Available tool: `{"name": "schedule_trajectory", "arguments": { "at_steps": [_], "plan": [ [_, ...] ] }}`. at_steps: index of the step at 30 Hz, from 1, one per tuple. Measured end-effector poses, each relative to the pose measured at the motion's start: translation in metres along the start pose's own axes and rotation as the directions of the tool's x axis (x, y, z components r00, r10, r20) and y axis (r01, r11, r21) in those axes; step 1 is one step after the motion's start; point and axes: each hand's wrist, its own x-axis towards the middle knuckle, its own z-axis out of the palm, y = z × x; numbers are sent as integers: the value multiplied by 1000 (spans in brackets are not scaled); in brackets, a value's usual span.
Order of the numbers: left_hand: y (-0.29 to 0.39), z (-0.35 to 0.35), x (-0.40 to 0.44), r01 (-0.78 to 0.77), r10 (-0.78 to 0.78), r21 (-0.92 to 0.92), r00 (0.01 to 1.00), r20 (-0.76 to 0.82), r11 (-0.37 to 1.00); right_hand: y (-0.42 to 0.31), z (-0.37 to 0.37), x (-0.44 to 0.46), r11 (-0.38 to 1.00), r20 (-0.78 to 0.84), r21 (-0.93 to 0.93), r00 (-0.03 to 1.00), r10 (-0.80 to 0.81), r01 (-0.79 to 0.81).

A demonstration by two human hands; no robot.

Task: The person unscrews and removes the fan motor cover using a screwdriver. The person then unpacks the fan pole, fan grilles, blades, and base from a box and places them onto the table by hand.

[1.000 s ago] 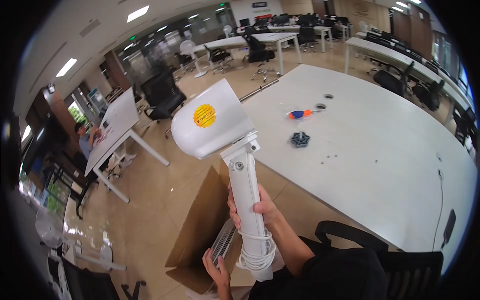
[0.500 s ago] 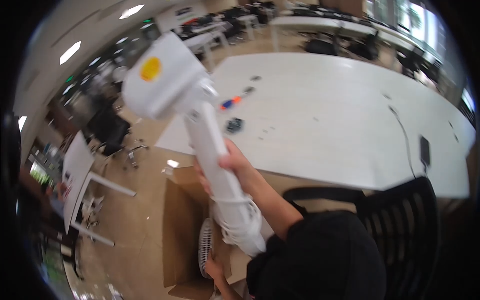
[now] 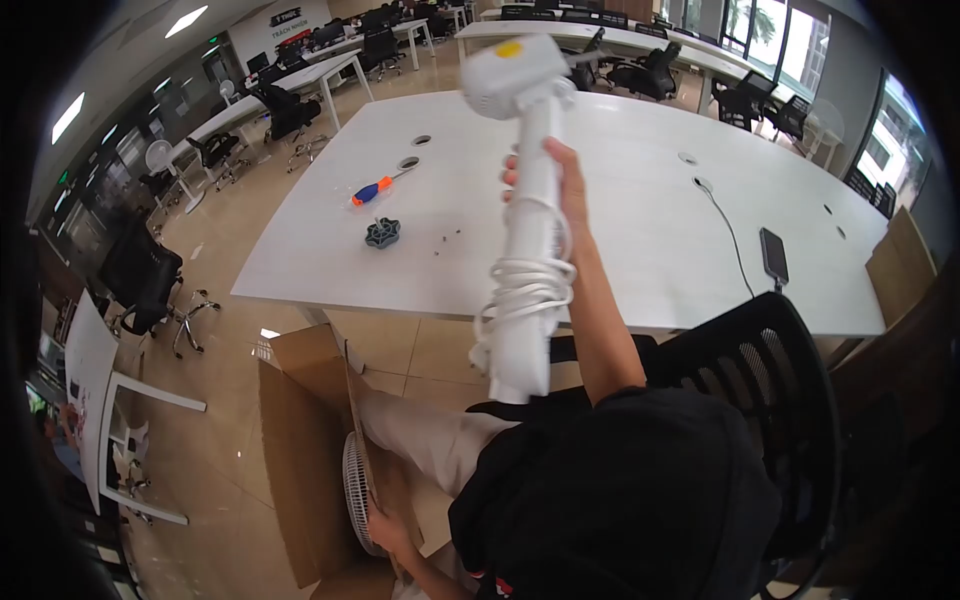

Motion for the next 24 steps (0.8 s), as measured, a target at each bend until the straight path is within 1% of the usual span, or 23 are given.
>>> {"name": "schedule_trajectory", "arguments": {
  "at_steps": [1,3,4,7,8,11,12,17,20,23,24],
  "plan": [
    [-1,4,0,13,-13,-10,1000,2,1000,-6,-12,6,999,4,47,1000,-4,3],
    [4,-4,1,16,-16,-14,1000,18,1000,-21,-25,5,995,-72,95,997,15,-9],
    [7,-8,1,35,-37,26,996,79,999,-26,-34,5,996,-111,88,994,15,-5],
    [10,-12,3,40,-43,25,994,105,999,-35,-61,6,995,-183,99,983,13,5],
    [10,-11,7,44,-52,65,990,132,997,-37,-68,5,987,-202,158,979,35,-3],
    [11,-14,5,29,-34,40,991,130,999,-45,-87,7,979,-236,202,970,61,-13],
    [9,-13,4,16,-20,32,991,133,999,-48,-93,7,982,-244,187,968,61,-14],
    [6,-7,4,-5,4,11,994,107,1000,-53,-131,24,984,-246,164,964,106,-66],
    [12,-8,4,-1,-3,34,993,119,999,-55,-150,29,988,-245,132,963,113,-82],
    [12,-8,4,13,-25,89,990,139,996,-59,-178,34,957,-146,229,966,215,-178],
    [10,-7,5,19,-30,79,990,141,997,-60,-183,36,960,-149,210,965,217,-184]
  ]
}}
